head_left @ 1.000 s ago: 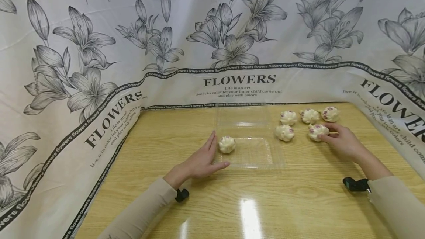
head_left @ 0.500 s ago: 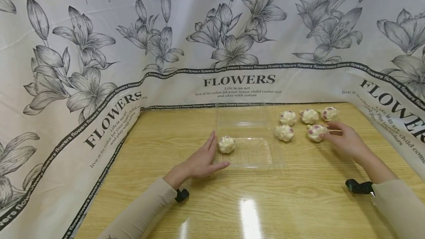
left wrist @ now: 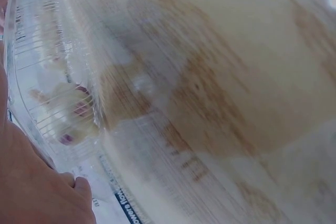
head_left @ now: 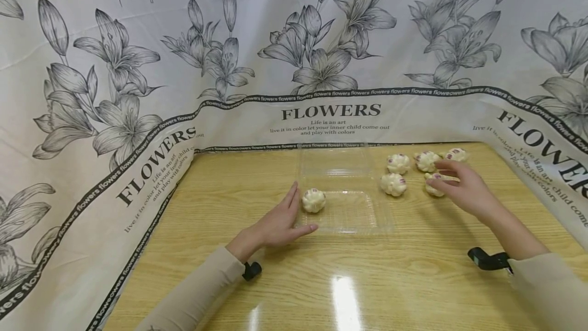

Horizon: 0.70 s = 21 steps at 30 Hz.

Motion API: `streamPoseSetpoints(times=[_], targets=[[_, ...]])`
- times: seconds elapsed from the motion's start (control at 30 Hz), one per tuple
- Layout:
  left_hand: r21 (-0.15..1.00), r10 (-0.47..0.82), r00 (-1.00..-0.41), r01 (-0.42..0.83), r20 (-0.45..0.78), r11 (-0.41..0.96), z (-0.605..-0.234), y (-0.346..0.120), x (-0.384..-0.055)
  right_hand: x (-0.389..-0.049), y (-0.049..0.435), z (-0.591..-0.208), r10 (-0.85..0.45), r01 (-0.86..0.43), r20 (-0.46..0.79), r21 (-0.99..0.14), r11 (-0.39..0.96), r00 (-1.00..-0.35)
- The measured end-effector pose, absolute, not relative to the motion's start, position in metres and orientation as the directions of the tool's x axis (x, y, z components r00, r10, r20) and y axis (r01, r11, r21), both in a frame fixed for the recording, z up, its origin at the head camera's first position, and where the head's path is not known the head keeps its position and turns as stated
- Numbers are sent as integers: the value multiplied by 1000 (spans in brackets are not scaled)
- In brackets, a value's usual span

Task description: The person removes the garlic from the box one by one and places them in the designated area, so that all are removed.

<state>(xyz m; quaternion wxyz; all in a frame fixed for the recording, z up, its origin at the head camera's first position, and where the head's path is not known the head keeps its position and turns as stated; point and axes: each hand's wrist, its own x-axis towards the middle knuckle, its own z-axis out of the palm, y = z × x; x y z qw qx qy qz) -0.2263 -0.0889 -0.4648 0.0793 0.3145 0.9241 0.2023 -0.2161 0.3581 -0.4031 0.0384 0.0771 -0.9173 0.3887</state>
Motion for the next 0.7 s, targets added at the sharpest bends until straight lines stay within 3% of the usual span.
streamPoseSetpoints(times=[0.7], targets=[[420,617,-787,553,-20,719,-465,-88,-228,-214,264,-409,-377,-392,195,-726,565,-905]])
